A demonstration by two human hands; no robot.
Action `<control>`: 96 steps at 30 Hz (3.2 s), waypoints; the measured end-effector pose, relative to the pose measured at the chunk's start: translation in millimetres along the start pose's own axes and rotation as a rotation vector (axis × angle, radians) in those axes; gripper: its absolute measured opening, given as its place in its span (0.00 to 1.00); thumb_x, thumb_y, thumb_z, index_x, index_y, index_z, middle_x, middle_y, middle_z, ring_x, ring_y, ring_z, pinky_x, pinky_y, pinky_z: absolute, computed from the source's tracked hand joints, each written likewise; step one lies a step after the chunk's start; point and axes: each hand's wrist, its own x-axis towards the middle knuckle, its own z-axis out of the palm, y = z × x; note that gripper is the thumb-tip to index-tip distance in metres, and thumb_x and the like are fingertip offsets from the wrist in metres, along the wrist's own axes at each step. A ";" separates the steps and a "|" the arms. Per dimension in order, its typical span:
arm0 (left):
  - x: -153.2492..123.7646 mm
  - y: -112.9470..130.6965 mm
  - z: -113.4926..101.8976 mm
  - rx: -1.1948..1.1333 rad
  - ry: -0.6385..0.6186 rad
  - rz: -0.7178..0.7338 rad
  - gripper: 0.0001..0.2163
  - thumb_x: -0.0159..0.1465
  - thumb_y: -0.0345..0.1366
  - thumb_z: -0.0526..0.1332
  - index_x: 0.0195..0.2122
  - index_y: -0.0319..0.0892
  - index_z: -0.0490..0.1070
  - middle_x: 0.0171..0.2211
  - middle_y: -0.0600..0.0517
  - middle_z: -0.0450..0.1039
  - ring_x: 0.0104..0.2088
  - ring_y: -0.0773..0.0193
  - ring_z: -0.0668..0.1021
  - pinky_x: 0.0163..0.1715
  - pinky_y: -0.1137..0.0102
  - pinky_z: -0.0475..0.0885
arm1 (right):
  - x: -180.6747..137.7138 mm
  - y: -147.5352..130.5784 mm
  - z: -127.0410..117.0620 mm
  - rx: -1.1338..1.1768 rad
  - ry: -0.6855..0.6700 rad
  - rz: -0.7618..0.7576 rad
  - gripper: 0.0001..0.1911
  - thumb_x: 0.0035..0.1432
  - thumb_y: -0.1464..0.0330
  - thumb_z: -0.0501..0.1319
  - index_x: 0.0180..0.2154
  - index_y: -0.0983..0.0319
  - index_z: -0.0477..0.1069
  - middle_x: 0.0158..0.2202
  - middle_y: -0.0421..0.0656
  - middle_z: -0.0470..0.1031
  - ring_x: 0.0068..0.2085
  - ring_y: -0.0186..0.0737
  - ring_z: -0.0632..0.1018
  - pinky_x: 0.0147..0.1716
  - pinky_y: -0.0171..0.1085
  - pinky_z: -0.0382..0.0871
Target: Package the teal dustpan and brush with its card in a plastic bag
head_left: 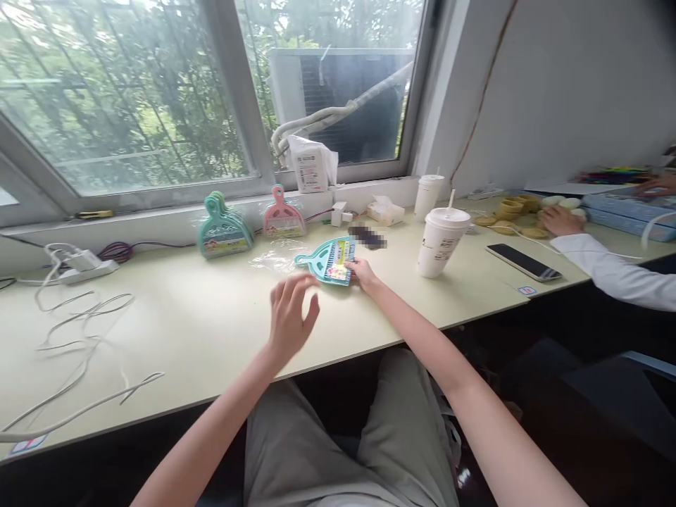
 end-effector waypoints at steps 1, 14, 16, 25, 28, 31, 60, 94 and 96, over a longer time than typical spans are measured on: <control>8.9 -10.8 5.5 0.014 -0.032 -0.035 0.15 0.66 0.37 0.55 0.54 0.45 0.65 0.56 0.46 0.66 0.57 0.57 0.68 0.57 0.59 0.64 | 2.0 1.9 -0.7 0.002 0.004 -0.003 0.06 0.56 0.79 0.58 0.37 0.67 0.71 0.32 0.45 0.79 0.29 0.35 0.79 0.29 0.34 0.75; 63.4 -113.2 88.4 0.284 -0.358 -0.449 0.18 0.65 0.29 0.49 0.55 0.39 0.68 0.46 0.40 0.74 0.49 0.53 0.75 0.49 0.63 0.67 | -0.1 4.3 -0.2 -0.013 -0.024 0.016 0.06 0.56 0.76 0.59 0.37 0.67 0.72 0.36 0.47 0.80 0.31 0.37 0.80 0.31 0.35 0.76; 61.8 -112.0 84.8 0.316 -0.344 -0.465 0.18 0.66 0.27 0.48 0.52 0.41 0.71 0.42 0.41 0.75 0.45 0.54 0.77 0.43 0.64 0.70 | -0.8 3.9 -0.1 -0.018 -0.032 0.013 0.06 0.56 0.77 0.59 0.38 0.67 0.72 0.36 0.48 0.80 0.31 0.37 0.80 0.31 0.35 0.76; 61.2 -100.3 70.0 0.310 -0.226 -0.393 0.20 0.67 0.24 0.45 0.52 0.43 0.70 0.46 0.43 0.73 0.41 0.57 0.77 0.37 0.68 0.70 | 2.9 5.2 -3.2 0.028 0.023 -0.017 0.05 0.57 0.77 0.59 0.37 0.67 0.71 0.37 0.48 0.79 0.30 0.36 0.80 0.30 0.35 0.77; 59.3 -96.3 72.3 0.314 -0.222 -0.317 0.20 0.66 0.24 0.44 0.49 0.41 0.73 0.49 0.43 0.72 0.47 0.56 0.75 0.39 0.68 0.72 | 1.0 3.6 -2.1 0.050 0.003 -0.044 0.06 0.57 0.76 0.59 0.38 0.66 0.71 0.39 0.48 0.79 0.32 0.36 0.80 0.31 0.34 0.77; 58.3 -91.7 75.0 0.305 -0.176 -0.232 0.21 0.66 0.23 0.44 0.54 0.39 0.70 0.52 0.43 0.71 0.53 0.56 0.71 0.43 0.67 0.72 | -3.8 0.4 1.0 0.057 -0.087 -0.074 0.08 0.57 0.75 0.59 0.40 0.66 0.72 0.41 0.47 0.79 0.35 0.37 0.80 0.33 0.35 0.78; 69.5 -60.5 62.7 -1.280 0.553 -1.025 0.38 0.60 0.53 0.60 0.65 0.46 0.43 0.66 0.39 0.46 0.67 0.55 0.54 0.62 0.57 0.57 | -13.9 -2.0 16.2 0.288 -0.210 -0.286 0.22 0.44 0.59 0.72 0.41 0.61 0.72 0.46 0.45 0.77 0.46 0.47 0.78 0.46 0.46 0.76; 58.1 -3.9 99.5 -1.762 0.015 -0.597 0.22 0.55 0.39 0.68 0.51 0.42 0.70 0.52 0.47 0.72 0.56 0.54 0.71 0.57 0.61 0.63 | -24.4 -3.1 35.3 0.286 -0.147 -0.307 0.24 0.43 0.57 0.70 0.41 0.60 0.69 0.44 0.45 0.77 0.47 0.44 0.77 0.44 0.41 0.75; 57.5 -7.5 92.8 -1.738 -0.049 -0.614 0.21 0.55 0.39 0.68 0.50 0.41 0.71 0.51 0.47 0.73 0.55 0.54 0.72 0.57 0.60 0.63 | -25.7 -4.9 35.5 0.279 -0.192 -0.289 0.23 0.43 0.58 0.71 0.41 0.60 0.70 0.43 0.45 0.77 0.46 0.45 0.78 0.45 0.42 0.75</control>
